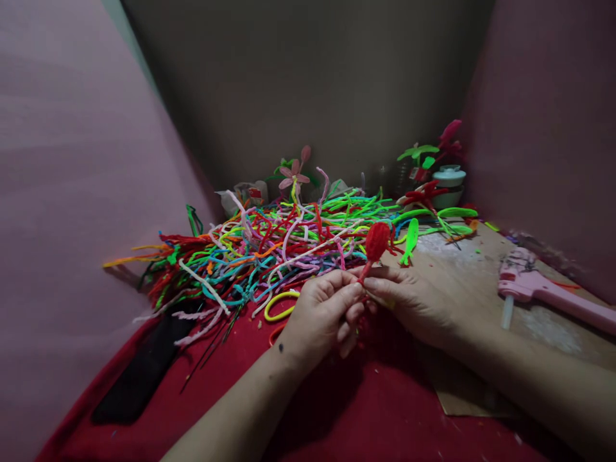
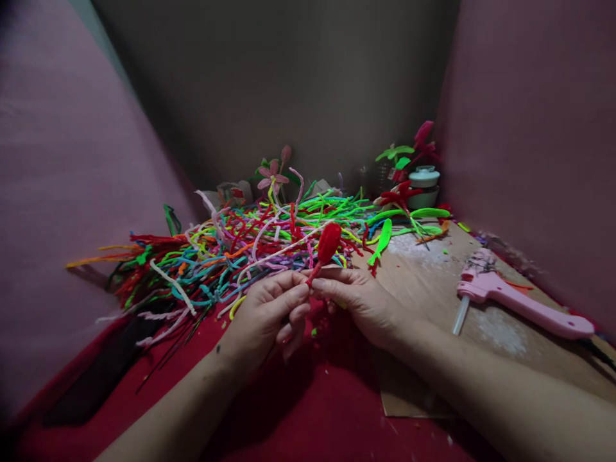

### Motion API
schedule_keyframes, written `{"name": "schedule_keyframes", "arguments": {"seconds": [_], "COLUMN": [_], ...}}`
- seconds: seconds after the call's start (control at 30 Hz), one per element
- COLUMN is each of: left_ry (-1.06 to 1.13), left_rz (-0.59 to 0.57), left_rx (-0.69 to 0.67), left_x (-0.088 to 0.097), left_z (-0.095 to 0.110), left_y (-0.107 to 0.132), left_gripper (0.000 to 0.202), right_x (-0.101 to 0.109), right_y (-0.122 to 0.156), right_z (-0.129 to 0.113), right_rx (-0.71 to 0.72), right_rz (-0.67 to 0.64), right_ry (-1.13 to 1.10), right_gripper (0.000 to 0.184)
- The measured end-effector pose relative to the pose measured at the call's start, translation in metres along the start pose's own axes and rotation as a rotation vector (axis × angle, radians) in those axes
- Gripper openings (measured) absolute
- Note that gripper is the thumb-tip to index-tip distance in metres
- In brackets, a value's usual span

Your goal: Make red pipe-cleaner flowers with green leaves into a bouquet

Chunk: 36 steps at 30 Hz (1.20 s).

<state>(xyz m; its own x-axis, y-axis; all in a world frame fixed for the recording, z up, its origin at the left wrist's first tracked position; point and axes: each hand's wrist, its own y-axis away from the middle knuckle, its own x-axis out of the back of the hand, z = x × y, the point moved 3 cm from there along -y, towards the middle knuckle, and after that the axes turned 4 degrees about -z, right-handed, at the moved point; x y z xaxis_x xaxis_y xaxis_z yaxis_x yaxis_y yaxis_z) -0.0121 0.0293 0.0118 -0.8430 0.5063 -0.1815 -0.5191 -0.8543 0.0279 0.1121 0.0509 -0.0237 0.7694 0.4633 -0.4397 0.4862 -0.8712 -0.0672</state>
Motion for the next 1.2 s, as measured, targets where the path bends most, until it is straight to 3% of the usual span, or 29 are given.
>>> {"name": "schedule_keyframes", "arguments": {"seconds": [0.17, 0.3, 0.37, 0.47, 0.57, 0.67, 0.77, 1.0, 1.2], "left_ry": [0.401, 0.371, 0.211, -0.21, -0.726, -1.22, -1.504, -1.674, -1.486], "left_rz": [-0.208, -0.194, -0.131, 0.04, 0.207, 0.296, 0.348, 0.347, 0.281], "left_rx": [0.037, 0.076, 0.081, 0.012, -0.213, -0.43, -0.539, -0.578, -0.618], "left_x": [0.0, 0.001, 0.001, 0.002, 0.001, -0.002, -0.003, -0.004, 0.001], "left_z": [-0.004, -0.004, -0.002, 0.001, 0.002, -0.001, -0.004, -0.003, -0.004], "left_y": [-0.005, -0.008, -0.007, -0.004, 0.001, 0.005, 0.007, 0.005, 0.004], "left_gripper": [0.011, 0.012, 0.013, 0.022, 0.017, 0.014, 0.015, 0.015, 0.018], "right_x": [-0.003, -0.003, -0.003, -0.001, 0.0, 0.001, 0.003, 0.001, -0.005], "right_y": [-0.001, -0.002, -0.003, -0.003, -0.002, -0.001, -0.001, 0.0, 0.002], "right_z": [-0.004, -0.005, -0.004, -0.004, -0.006, -0.006, -0.002, -0.004, -0.011], "right_rx": [-0.005, 0.057, 0.054, 0.052, 0.049, 0.039, 0.027, 0.055, 0.09], "right_rz": [-0.018, -0.02, -0.022, 0.025, 0.08, 0.124, 0.153, 0.164, 0.162], "right_ry": [-0.089, -0.125, -0.127, -0.1, -0.072, -0.047, -0.017, 0.148, 0.196], "right_gripper": [0.019, 0.014, 0.015, 0.014, 0.005, 0.003, 0.004, 0.007, 0.01]}}
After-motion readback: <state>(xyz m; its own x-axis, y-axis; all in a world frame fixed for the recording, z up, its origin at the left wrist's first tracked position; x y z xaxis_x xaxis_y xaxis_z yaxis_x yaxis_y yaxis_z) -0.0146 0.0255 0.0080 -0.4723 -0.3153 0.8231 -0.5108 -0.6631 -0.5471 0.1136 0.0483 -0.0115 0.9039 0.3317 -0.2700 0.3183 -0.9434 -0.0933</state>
